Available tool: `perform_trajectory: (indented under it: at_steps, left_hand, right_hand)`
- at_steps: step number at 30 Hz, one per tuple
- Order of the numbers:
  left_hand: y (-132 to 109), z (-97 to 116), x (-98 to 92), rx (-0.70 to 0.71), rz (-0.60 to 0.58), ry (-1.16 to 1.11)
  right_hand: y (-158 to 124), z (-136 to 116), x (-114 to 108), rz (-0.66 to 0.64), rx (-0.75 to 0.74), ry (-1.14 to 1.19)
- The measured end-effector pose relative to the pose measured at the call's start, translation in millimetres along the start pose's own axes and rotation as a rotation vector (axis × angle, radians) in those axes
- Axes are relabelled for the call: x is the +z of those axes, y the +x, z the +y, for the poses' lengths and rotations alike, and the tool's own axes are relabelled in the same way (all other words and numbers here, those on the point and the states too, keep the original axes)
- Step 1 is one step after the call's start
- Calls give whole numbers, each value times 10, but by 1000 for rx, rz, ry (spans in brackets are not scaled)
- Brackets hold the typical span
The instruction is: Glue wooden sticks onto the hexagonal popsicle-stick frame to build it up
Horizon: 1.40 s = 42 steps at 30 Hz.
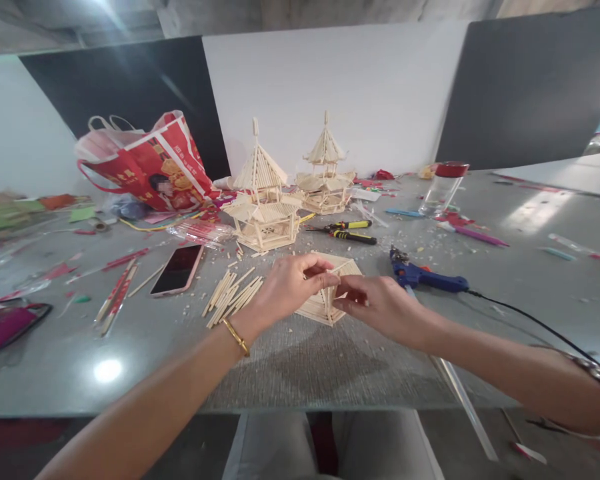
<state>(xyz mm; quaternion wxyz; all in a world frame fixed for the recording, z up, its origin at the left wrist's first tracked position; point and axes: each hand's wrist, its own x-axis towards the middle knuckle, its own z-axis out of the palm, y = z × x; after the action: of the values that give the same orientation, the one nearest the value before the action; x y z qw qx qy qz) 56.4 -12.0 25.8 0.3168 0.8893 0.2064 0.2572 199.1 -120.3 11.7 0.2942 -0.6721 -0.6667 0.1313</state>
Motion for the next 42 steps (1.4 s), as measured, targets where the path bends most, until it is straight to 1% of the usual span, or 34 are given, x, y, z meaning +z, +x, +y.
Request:
perform_trajectory:
  at_steps: [5,11,17,23,28,32,38,42]
  left_hand:
    - [-27,-28,103,27,8,14]
    - [-27,-40,180,45,11,-35]
    - [-43,-23,149,23,-32,-8]
    - [-42,-26,125,68,-52,33]
    - [-14,1,129,87,-37,104]
    - [-8,2,136,103,-16,121]
    - [-3,-49,137,67,-25,71]
    - [8,-77,137,66,-24,79]
  right_hand:
    - [-18,-7,84,-27,-9,-95]
    - [-12,49,132,-35,5,-86]
    - [-3,59,152,-49,29,-34]
    - [20,86,193,-40,29,-53]
    - [35,67,200,-72,50,-60]
    - [45,64,191,-69,23,-84]
    - [75,118,172,-116,11,15]
    - [90,174,208,-100,-22,119]
